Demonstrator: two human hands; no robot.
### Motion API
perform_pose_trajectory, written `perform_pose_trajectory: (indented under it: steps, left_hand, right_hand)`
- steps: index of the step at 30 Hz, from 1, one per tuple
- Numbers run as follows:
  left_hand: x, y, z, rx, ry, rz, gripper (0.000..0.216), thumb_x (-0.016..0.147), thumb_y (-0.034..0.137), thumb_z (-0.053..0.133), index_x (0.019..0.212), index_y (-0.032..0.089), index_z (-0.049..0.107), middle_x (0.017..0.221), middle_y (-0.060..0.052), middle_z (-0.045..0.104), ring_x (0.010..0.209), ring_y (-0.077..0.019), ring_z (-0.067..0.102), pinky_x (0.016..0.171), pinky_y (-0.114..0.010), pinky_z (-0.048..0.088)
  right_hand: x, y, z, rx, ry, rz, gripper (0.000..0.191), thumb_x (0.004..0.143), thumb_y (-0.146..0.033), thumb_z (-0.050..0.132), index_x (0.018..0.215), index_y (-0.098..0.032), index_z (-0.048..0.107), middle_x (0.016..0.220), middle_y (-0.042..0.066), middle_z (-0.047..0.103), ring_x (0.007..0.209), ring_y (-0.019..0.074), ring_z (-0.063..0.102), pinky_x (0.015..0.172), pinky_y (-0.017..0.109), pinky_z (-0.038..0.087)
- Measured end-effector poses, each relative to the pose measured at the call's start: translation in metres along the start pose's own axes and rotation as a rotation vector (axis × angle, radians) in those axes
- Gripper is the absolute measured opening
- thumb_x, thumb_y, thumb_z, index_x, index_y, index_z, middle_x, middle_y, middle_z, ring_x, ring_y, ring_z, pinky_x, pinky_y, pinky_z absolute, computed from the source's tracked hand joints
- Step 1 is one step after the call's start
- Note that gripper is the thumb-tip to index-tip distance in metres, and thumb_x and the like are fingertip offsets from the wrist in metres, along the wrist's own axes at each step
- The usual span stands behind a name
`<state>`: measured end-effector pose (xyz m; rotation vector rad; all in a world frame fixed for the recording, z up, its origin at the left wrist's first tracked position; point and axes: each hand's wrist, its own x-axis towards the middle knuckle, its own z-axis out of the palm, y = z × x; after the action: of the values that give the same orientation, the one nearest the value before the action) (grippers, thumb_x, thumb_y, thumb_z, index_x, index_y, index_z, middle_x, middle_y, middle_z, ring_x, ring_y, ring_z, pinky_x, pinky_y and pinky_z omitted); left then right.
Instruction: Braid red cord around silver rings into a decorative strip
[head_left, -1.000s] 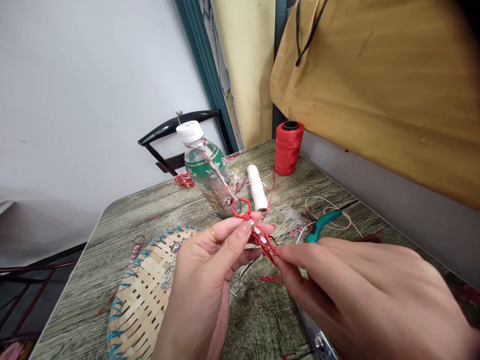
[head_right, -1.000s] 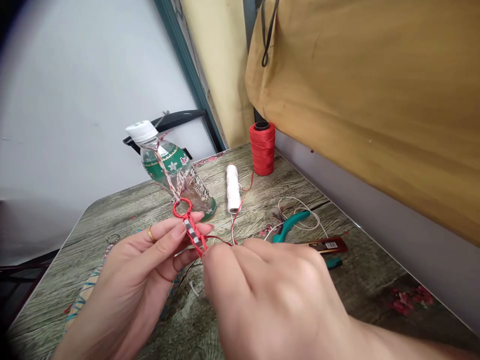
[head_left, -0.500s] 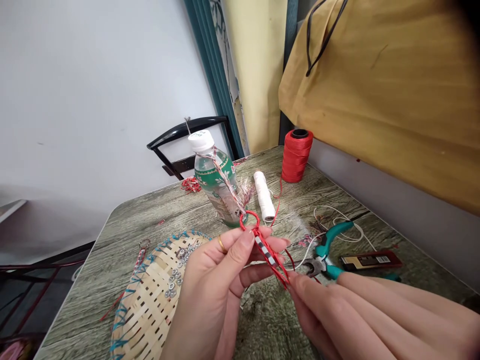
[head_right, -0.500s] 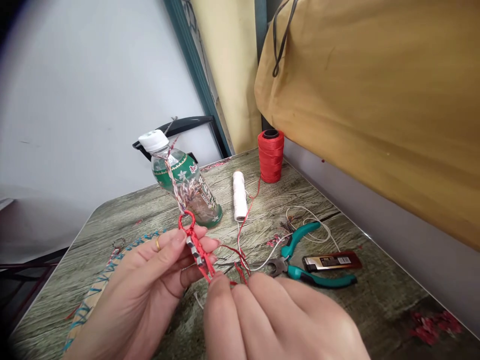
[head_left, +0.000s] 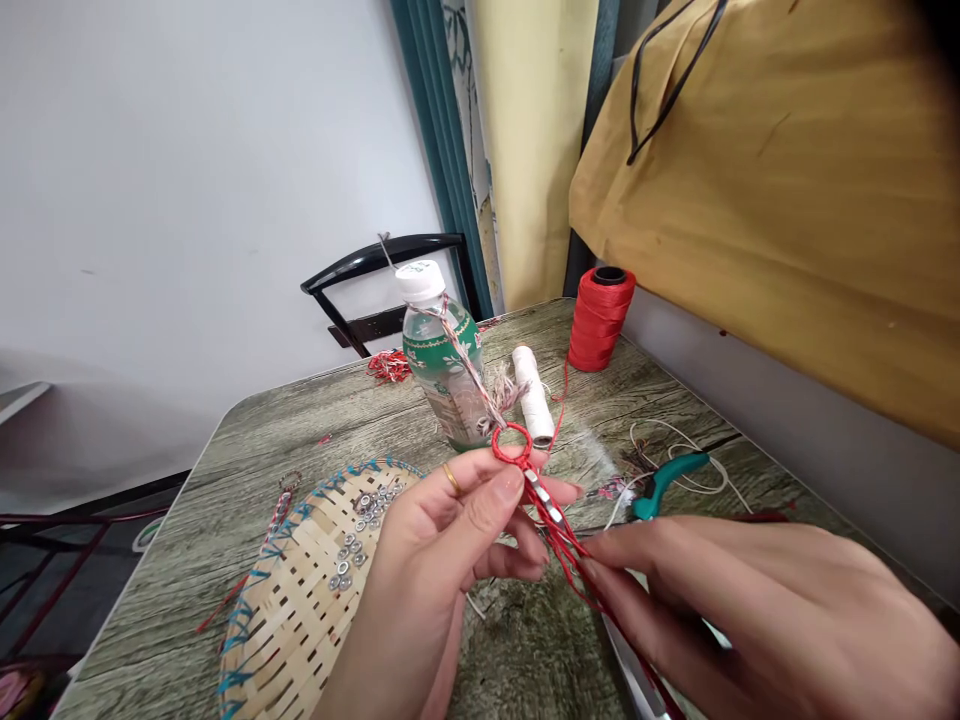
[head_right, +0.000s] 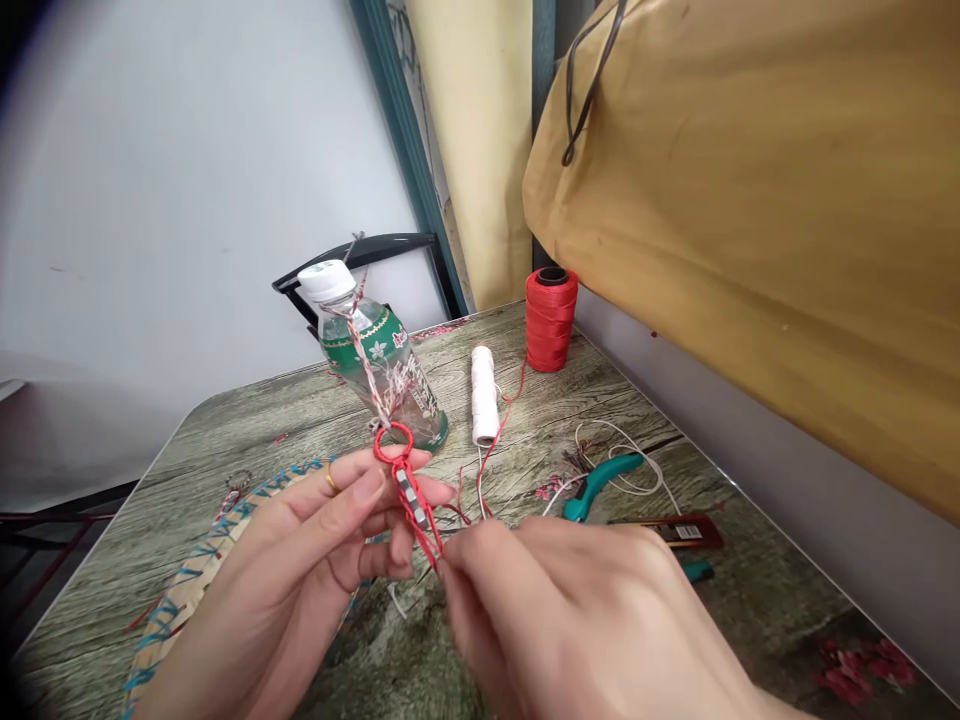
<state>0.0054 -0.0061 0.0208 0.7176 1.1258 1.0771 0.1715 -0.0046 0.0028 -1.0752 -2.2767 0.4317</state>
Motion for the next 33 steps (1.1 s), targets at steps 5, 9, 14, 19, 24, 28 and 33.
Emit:
perform_pose_trajectory:
  steps: [5, 9, 14, 19, 24, 28, 33]
  left_hand:
    - [-0.001, 0.000, -0.003, 0.023, -0.092, 0.008, 0.022, 0.075, 0.015, 0.061, 0.097, 0.016, 0.060, 0.091, -0.008, 0.067, 0.069, -0.0136, 0.059, 0.058, -0.022, 0.047]
    - [0.002, 0.001, -0.004, 0.075, -0.072, 0.015, 0.026, 0.072, 0.014, 0.065, 0.098, 0.017, 0.062, 0.087, -0.005, 0.068, 0.079, -0.0145, 0.061, 0.068, -0.022, 0.047]
    - [0.002, 0.004, -0.006, 0.096, -0.113, 0.016, 0.018, 0.071, 0.009, 0.063, 0.087, 0.015, 0.069, 0.084, -0.005, 0.069, 0.079, -0.0143, 0.062, 0.078, -0.024, 0.044]
    - [0.000, 0.004, -0.009, 0.178, -0.109, 0.007, 0.011, 0.069, 0.011, 0.066, 0.080, 0.015, 0.068, 0.078, -0.004, 0.068, 0.073, -0.0131, 0.060, 0.074, -0.024, 0.044]
    - [0.003, 0.002, -0.008, 0.259, -0.047, 0.020, 0.011, 0.066, 0.017, 0.070, 0.076, 0.014, 0.066, 0.075, -0.003, 0.066, 0.071, -0.0130, 0.058, 0.069, -0.024, 0.044]
    - [0.002, 0.001, -0.007, 0.263, 0.029, 0.042, 0.016, 0.061, 0.015, 0.073, 0.075, 0.016, 0.066, 0.070, 0.000, 0.064, 0.067, -0.0104, 0.057, 0.065, -0.020, 0.044]
    - [-0.002, -0.001, -0.009, 0.332, 0.117, 0.079, 0.012, 0.066, 0.023, 0.070, 0.078, 0.020, 0.070, 0.071, -0.001, 0.067, 0.065, -0.0105, 0.058, 0.061, -0.019, 0.045]
  right_hand:
    - [0.011, -0.002, -0.006, 0.108, -0.105, 0.108, 0.015, 0.083, -0.020, 0.048, 0.071, -0.020, 0.058, 0.056, -0.003, 0.060, 0.045, 0.0077, 0.054, 0.041, 0.018, 0.036]
    - [0.011, -0.002, -0.010, 0.161, -0.109, 0.157, 0.013, 0.083, -0.021, 0.048, 0.076, -0.020, 0.059, 0.058, -0.003, 0.061, 0.046, 0.0078, 0.054, 0.042, 0.017, 0.037]
    - [0.013, 0.001, -0.011, 0.193, -0.137, 0.228, 0.015, 0.084, -0.026, 0.047, 0.076, -0.021, 0.059, 0.055, -0.003, 0.060, 0.045, 0.0088, 0.052, 0.043, 0.018, 0.035]
    - [0.017, 0.006, -0.012, 0.181, -0.168, 0.261, 0.020, 0.085, -0.032, 0.045, 0.075, -0.020, 0.059, 0.051, -0.002, 0.057, 0.044, 0.0101, 0.048, 0.044, 0.021, 0.034]
    - [0.020, 0.011, -0.011, 0.142, -0.242, 0.267, 0.022, 0.086, -0.032, 0.043, 0.077, -0.020, 0.058, 0.052, -0.002, 0.055, 0.046, 0.0103, 0.046, 0.045, 0.021, 0.033]
    - [0.022, 0.015, -0.013, 0.127, -0.196, 0.267, 0.021, 0.088, -0.034, 0.041, 0.097, -0.022, 0.056, 0.056, -0.003, 0.056, 0.047, 0.0106, 0.047, 0.046, 0.021, 0.034]
    - [0.027, 0.018, -0.020, 0.108, -0.177, 0.234, 0.026, 0.090, -0.034, 0.039, 0.090, -0.018, 0.060, 0.059, 0.000, 0.058, 0.047, 0.0105, 0.047, 0.046, 0.021, 0.034]
